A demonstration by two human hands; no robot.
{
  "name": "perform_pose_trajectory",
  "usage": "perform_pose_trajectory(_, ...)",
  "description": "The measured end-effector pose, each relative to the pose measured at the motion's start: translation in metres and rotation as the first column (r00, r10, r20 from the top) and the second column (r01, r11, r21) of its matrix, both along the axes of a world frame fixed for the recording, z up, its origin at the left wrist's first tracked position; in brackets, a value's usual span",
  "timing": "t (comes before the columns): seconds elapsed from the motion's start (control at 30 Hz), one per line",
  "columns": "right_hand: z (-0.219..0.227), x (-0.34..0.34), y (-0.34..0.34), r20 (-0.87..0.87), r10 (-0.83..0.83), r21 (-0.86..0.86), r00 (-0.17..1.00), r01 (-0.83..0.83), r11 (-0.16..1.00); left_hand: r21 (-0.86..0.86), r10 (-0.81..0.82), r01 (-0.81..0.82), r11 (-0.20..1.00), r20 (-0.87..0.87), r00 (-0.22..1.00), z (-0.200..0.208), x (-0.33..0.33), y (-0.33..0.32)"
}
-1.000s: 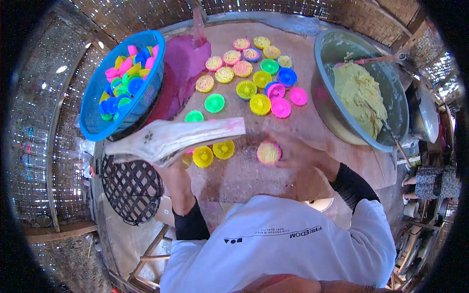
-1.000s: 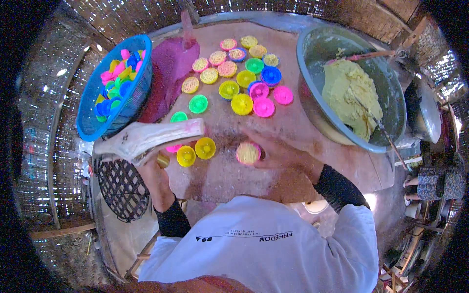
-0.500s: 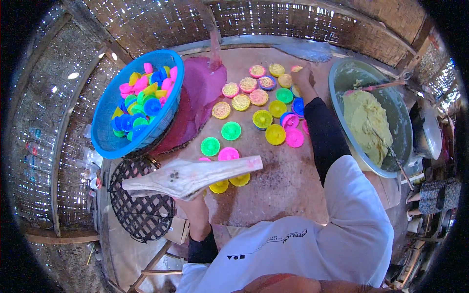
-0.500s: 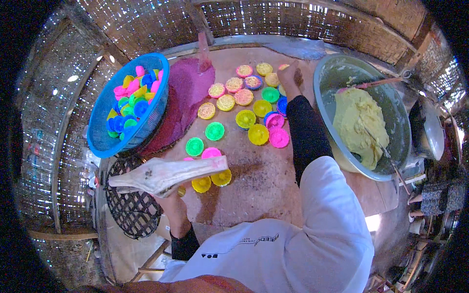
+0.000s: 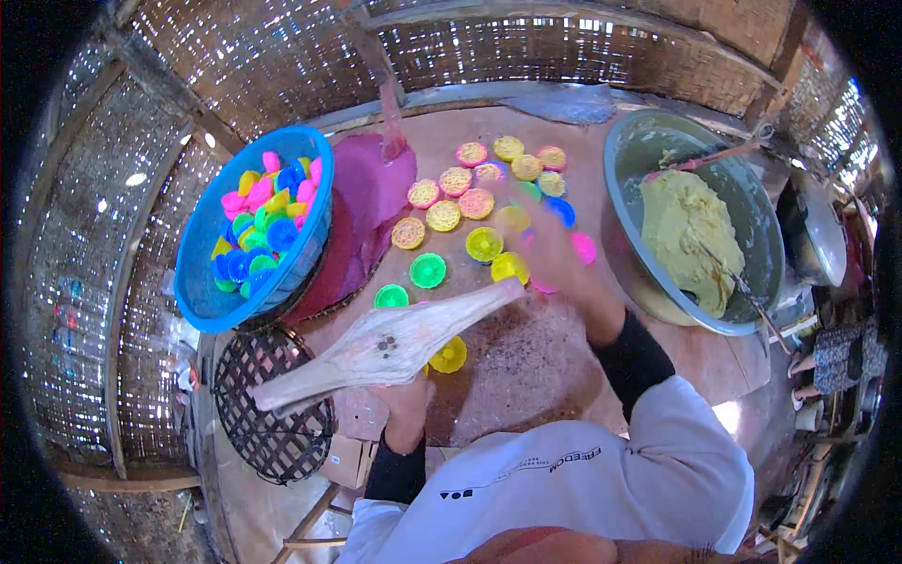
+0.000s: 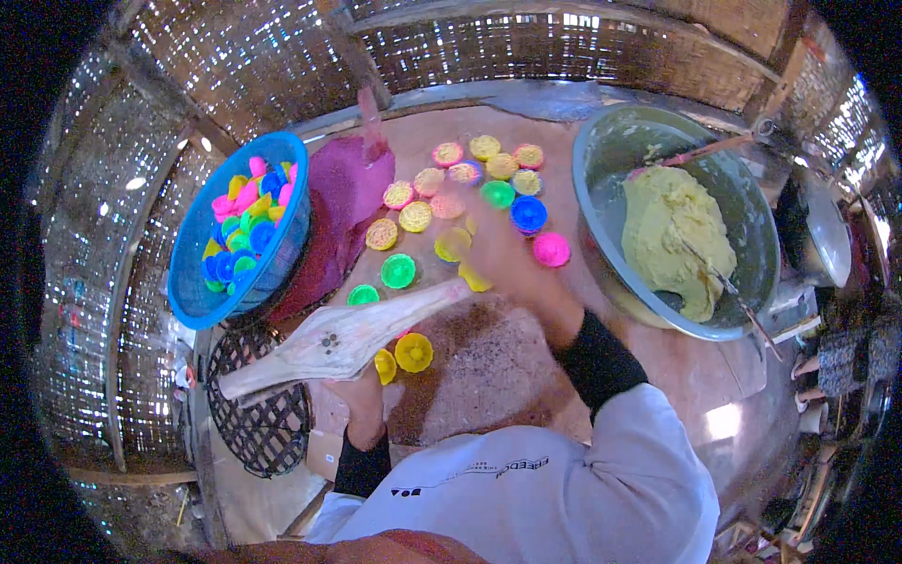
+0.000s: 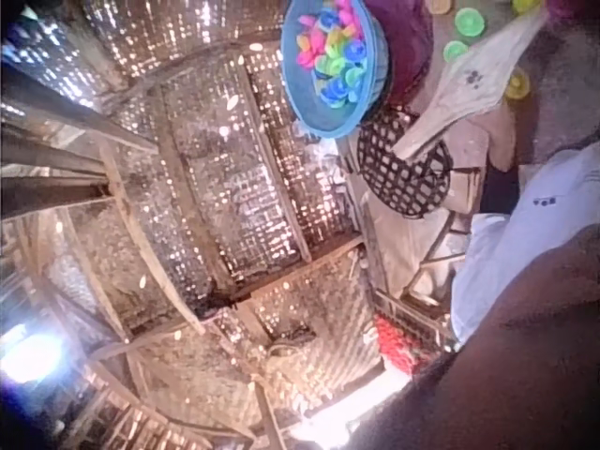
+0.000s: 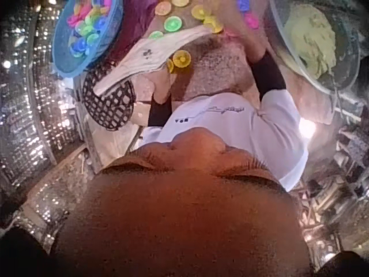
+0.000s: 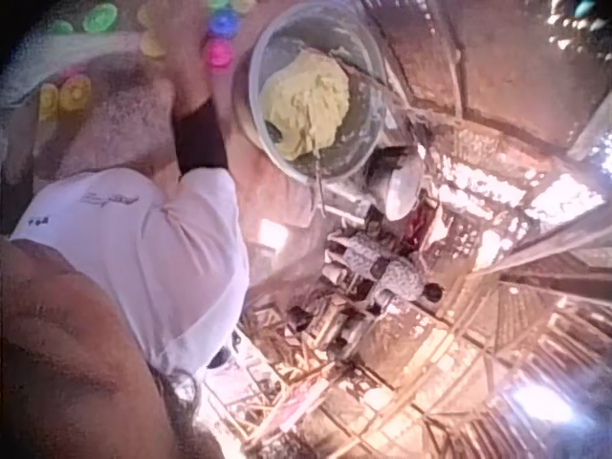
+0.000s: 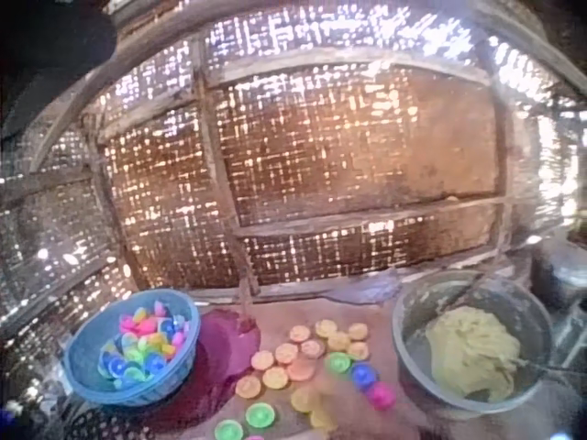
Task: The person scoops a yellow dough mixture from a large metal bowl using a spoon and fills a wooden mold. They press the dough into the mold, then invert it onto a table to release the formed cake. The person repeats this process, filling and releasing the dough into various colorful plastic molds arranged on the table.
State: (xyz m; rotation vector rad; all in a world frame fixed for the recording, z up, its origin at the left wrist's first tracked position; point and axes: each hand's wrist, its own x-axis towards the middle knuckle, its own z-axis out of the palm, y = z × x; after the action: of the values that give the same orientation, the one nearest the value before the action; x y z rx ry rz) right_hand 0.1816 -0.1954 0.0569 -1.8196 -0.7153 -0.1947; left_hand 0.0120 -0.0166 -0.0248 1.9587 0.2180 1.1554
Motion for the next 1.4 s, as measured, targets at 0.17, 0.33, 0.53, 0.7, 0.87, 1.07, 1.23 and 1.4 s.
perform_pose_trajectory(0.17,0.024,-0.054,-0.038,0.215,0.244,-0.428,0.946,-0.134,0.894,-0.001,-0.296,0.297,0.955,0.038,0.954,0.026,0.021,-0.029)
perform_pose_trajectory(0.33,0.043,-0.009,-0.037,0.064,0.094,0.397,0.994,-0.112,0.911,0.313,-0.55,0.619,0.72,-0.285,0.785,0.097,0.042,-0.075)
perform_pose_trajectory(0.53,0.101,-0.052,-0.038,-0.154,0.032,0.114,0.988,-0.015,0.993,0.639,-0.433,0.61,0.467,-0.436,0.789,0.119,0.043,-0.05)
perform_pose_trajectory(0.7,0.126,-0.12,-0.071,0.013,0.158,0.111,0.987,-0.158,0.981,0.792,-0.515,0.564,0.236,-0.39,0.763,0.188,0.019,-0.069)
perform_pose_trajectory(0.87,0.133,-0.141,-0.143,0.251,0.215,-0.15,0.944,-0.181,0.972,0.201,-0.548,0.926,0.32,-0.758,0.354,0.169,0.026,-0.058)
perform_pose_trajectory(1.07,0.147,-0.083,-0.209,0.095,-0.207,0.95,0.974,-0.026,0.312,0.098,-0.776,0.909,0.406,-0.488,0.399,0.113,0.039,-0.066)
perform_pose_trajectory(1.23,0.073,-0.052,-0.146,-0.202,0.276,0.957,0.94,0.129,0.26,0.076,-0.644,0.642,0.763,0.184,0.743,0.099,0.053,-0.115)
perform_pose_trajectory(1.4,0.053,-0.049,-0.226,0.469,-0.37,-0.37,0.802,0.559,0.742,0.055,-0.286,0.324,0.944,0.625,0.727,0.167,0.06,-0.061)
